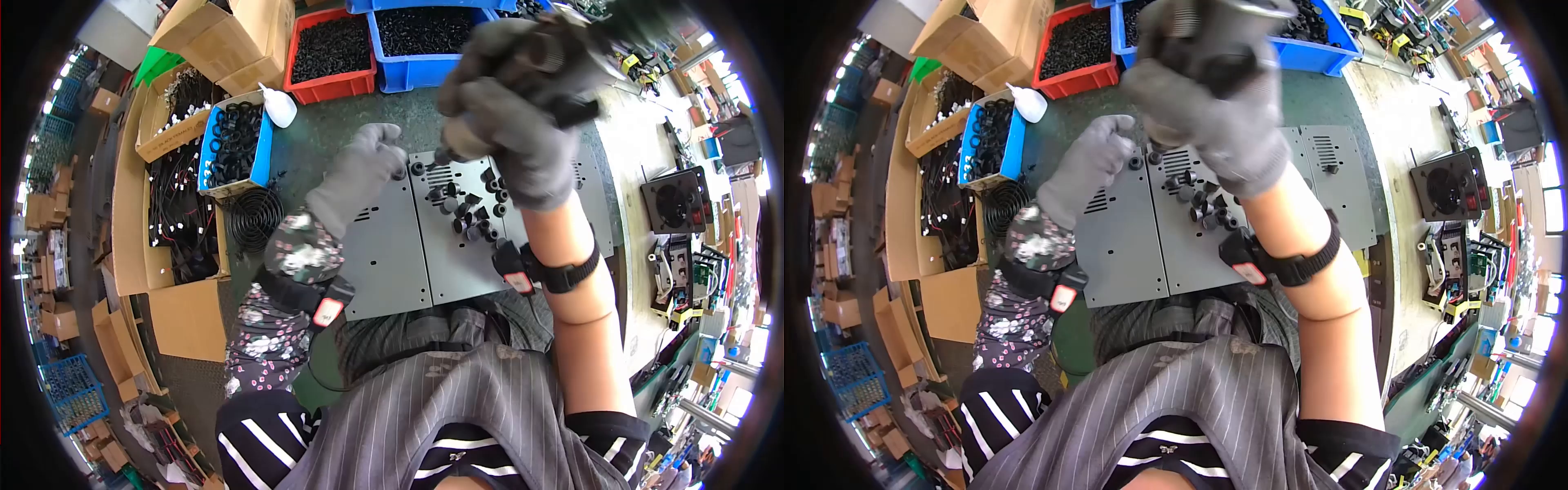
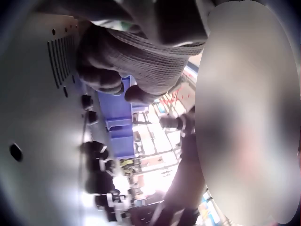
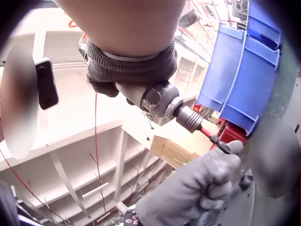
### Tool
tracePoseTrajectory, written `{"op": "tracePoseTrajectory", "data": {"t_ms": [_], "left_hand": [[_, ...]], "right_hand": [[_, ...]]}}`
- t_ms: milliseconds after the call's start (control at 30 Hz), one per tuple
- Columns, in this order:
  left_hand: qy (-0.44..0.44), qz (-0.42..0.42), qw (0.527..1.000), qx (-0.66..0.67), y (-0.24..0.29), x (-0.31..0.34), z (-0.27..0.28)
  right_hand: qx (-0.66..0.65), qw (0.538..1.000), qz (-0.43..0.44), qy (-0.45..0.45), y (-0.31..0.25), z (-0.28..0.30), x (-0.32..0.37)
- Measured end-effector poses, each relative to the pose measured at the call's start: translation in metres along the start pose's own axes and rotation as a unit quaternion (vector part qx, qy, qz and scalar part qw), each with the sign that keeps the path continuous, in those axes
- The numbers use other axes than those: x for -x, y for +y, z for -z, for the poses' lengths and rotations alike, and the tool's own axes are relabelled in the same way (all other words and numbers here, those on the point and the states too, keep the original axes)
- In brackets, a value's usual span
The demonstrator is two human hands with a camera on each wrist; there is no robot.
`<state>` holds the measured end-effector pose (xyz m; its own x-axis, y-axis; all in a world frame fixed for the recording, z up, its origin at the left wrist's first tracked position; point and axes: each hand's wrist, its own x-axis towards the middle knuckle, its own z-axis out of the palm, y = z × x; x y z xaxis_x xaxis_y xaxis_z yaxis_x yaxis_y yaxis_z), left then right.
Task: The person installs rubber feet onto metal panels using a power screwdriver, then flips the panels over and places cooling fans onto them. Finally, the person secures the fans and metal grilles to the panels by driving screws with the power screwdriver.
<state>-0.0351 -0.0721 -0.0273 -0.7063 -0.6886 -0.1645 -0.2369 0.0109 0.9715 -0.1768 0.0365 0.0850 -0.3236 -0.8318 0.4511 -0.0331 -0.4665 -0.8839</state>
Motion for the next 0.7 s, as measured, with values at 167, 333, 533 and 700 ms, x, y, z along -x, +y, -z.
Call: {"op": "tracePoseTrajectory", "data": {"t_ms": [167,333,533,700], "left_hand": [[-0.070,0.205,0.896,0.387,0.025,0.038,0.009],[-0.158,0.181,0.884,0.401,0.022,0.065,0.001],[-0.130,0.215,0.841,0.479,0.024,0.079,-0.010],[-0.174,0.209,0.807,0.525,0.016,0.084,-0.020]], "right_hand": [[-0.108,0.993,0.031,0.034,-0.018,0.015,0.034],[-0.189,0.977,0.060,0.077,-0.013,0.022,0.060],[-0.267,0.953,0.102,0.102,-0.012,0.024,0.066],[-0.233,0.960,0.099,0.121,-0.015,0.013,0.070]]}}
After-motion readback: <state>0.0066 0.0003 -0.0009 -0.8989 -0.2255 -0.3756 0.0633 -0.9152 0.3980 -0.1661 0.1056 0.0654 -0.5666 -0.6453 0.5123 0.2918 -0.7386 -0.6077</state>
